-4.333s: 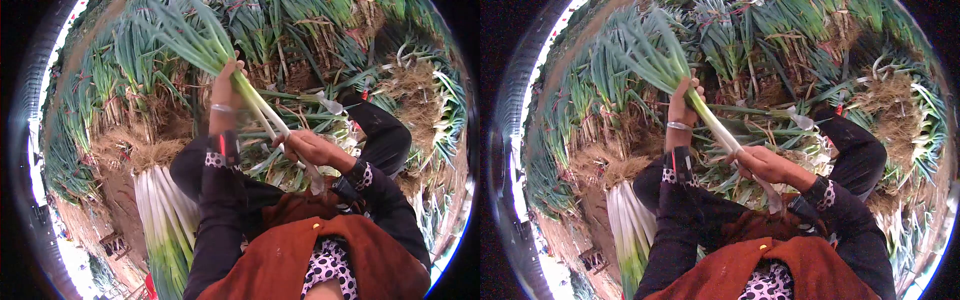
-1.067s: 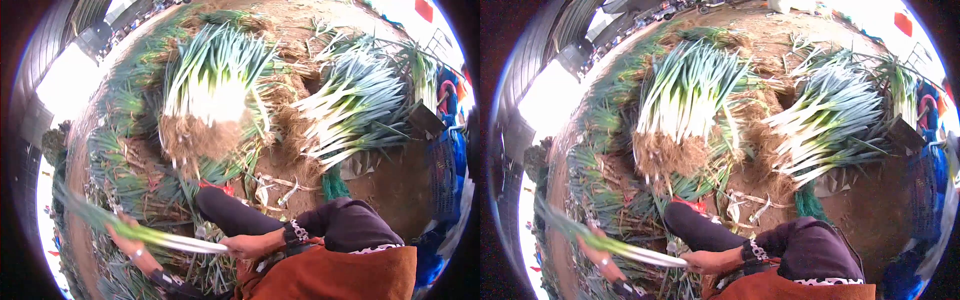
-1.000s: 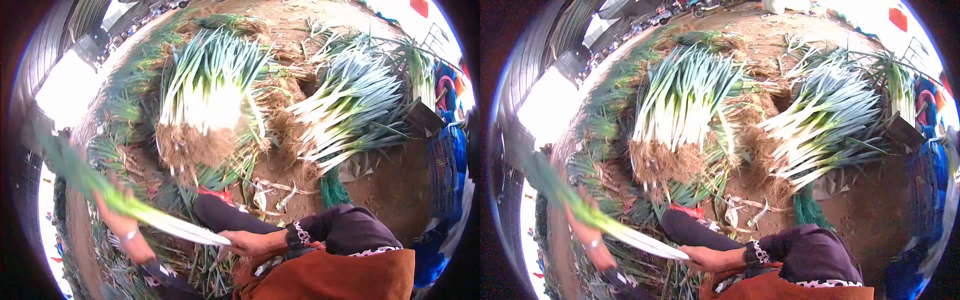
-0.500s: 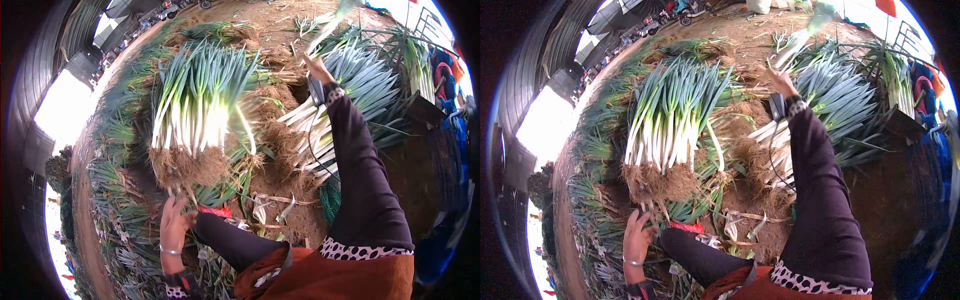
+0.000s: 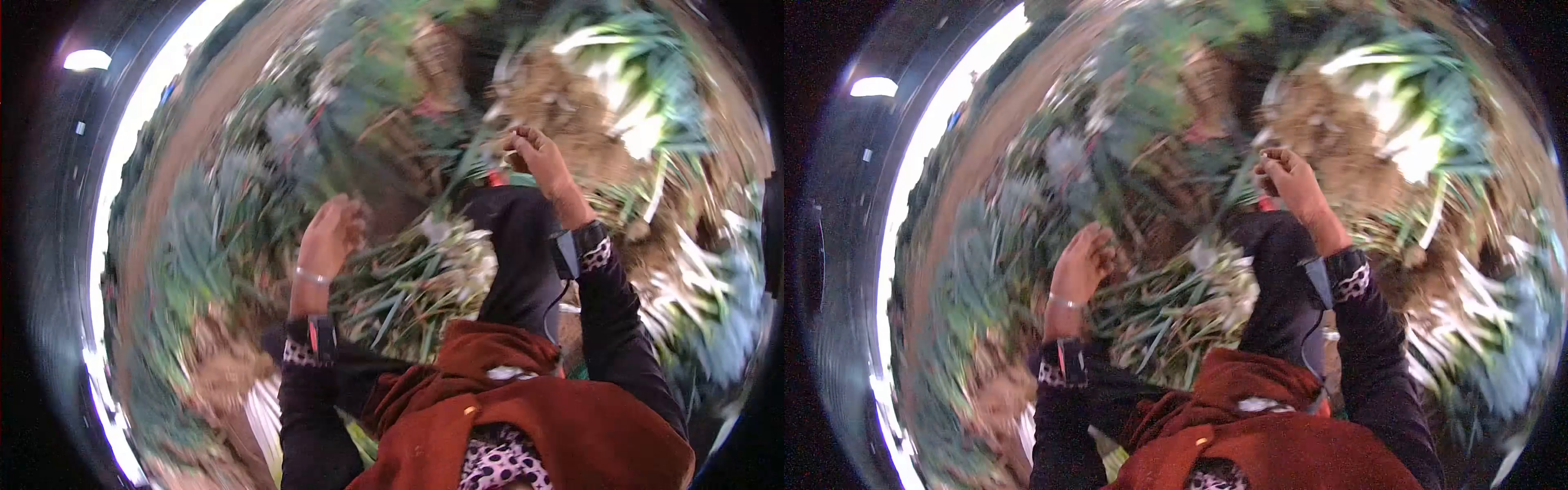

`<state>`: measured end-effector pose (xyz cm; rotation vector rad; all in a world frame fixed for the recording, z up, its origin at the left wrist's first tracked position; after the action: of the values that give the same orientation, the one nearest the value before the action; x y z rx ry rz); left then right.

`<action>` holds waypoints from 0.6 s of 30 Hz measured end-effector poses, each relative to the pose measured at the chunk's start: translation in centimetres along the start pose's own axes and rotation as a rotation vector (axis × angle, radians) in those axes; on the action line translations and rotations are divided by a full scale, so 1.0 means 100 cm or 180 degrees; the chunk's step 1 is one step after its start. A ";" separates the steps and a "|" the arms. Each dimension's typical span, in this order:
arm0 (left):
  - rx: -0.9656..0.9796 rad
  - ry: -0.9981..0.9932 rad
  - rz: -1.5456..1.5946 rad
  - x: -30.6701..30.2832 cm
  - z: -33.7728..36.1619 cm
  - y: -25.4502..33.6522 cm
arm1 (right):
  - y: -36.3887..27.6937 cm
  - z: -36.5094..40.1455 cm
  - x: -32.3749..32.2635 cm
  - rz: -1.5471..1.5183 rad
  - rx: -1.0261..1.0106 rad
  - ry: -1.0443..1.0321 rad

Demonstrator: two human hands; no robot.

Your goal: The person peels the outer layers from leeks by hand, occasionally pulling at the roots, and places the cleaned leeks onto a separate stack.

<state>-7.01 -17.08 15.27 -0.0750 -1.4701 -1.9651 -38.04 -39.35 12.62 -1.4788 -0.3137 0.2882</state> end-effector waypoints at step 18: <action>0.0302 0.1022 0.2103 -0.223 0.035 -0.010 | 0.314 -0.125 0.438 0.3151 -0.0303 -0.1387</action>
<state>8.48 -3.32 6.24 -0.1707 -1.1339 -1.3021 7.36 -32.13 -18.21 -1.5634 0.0936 1.4113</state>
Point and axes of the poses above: each hand's wrist, its own z-axis away from the middle knuckle, its own x-axis out of the palm, y = z × x, the point moved 9 cm from there along -z, towards the middle knuckle, and after that the axes turned 8 degrees about z, right-handed, at the moved point
